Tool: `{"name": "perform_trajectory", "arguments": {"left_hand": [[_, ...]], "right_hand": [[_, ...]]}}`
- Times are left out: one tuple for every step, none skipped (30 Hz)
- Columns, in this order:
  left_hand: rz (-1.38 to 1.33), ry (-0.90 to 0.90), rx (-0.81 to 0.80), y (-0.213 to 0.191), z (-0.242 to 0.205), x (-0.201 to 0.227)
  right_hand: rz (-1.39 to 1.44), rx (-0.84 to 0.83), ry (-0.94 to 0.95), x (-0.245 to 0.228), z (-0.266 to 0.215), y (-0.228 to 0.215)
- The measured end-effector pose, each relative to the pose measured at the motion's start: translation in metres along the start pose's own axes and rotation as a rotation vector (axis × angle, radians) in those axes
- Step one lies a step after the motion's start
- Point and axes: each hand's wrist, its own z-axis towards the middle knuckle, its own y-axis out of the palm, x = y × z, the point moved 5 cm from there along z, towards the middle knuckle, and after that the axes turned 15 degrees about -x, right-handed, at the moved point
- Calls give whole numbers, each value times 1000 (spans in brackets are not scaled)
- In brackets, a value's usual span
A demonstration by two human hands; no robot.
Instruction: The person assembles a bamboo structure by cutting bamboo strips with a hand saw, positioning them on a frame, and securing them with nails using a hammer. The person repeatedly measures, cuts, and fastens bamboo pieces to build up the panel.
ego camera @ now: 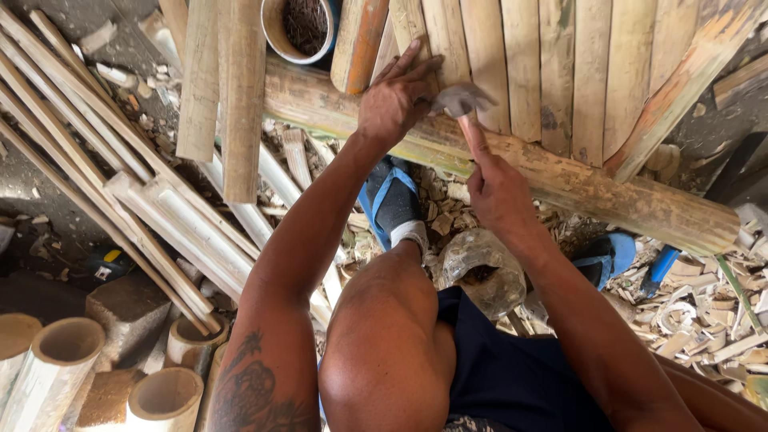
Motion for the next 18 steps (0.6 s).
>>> {"name": "perform_trajectory", "arguments": {"left_hand": [[31, 18, 22, -4, 3, 2], [57, 31, 38, -5, 2, 4], [24, 2, 0, -3, 2, 3], [-13, -38, -39, 1, 0, 2], [-51, -77, -77, 4, -2, 0], [-10, -82, -117, 5, -2, 1], [31, -87, -157, 4, -2, 1], [78, -85, -196, 0, 1, 0], [171, -9, -166, -8, 4, 2], [258, 61, -138, -13, 4, 2], [345, 130, -109, -18, 4, 1], [338, 141, -151, -17, 2, -4], [330, 151, -193, -16, 1, -9], [317, 161, -238, -13, -2, -11], [316, 143, -254, -11, -5, -13], [320, 129, -263, -12, -3, -15], [325, 114, -271, -13, -2, -16], [299, 104, -246, -14, -2, -15]], "right_hand": [[5, -87, 68, 3, 2, 3], [-22, -3, 1, -1, 1, -1], [-50, 80, -65, -4, 1, -4], [-78, 152, -135, -7, -1, -7], [-135, 58, -62, -3, 1, -3], [-193, -28, 5, 0, 5, -1], [-252, -112, 71, 2, 6, -1], [-232, -100, 59, 0, 7, -7], [-212, -89, 47, -2, 6, -14], [-194, -86, 35, -3, 3, -20], [-158, -25, -10, -6, -1, -28], [-118, 29, -48, -8, -8, -32], [-77, 84, -86, -10, -14, -35], [-86, 132, -112, -12, -22, -36], [-95, 179, -139, -13, -27, -35], [-107, 235, -171, -13, -28, -35], [-67, 212, -112, -8, -21, -29], [-25, 184, -53, -3, -12, -19]]}}
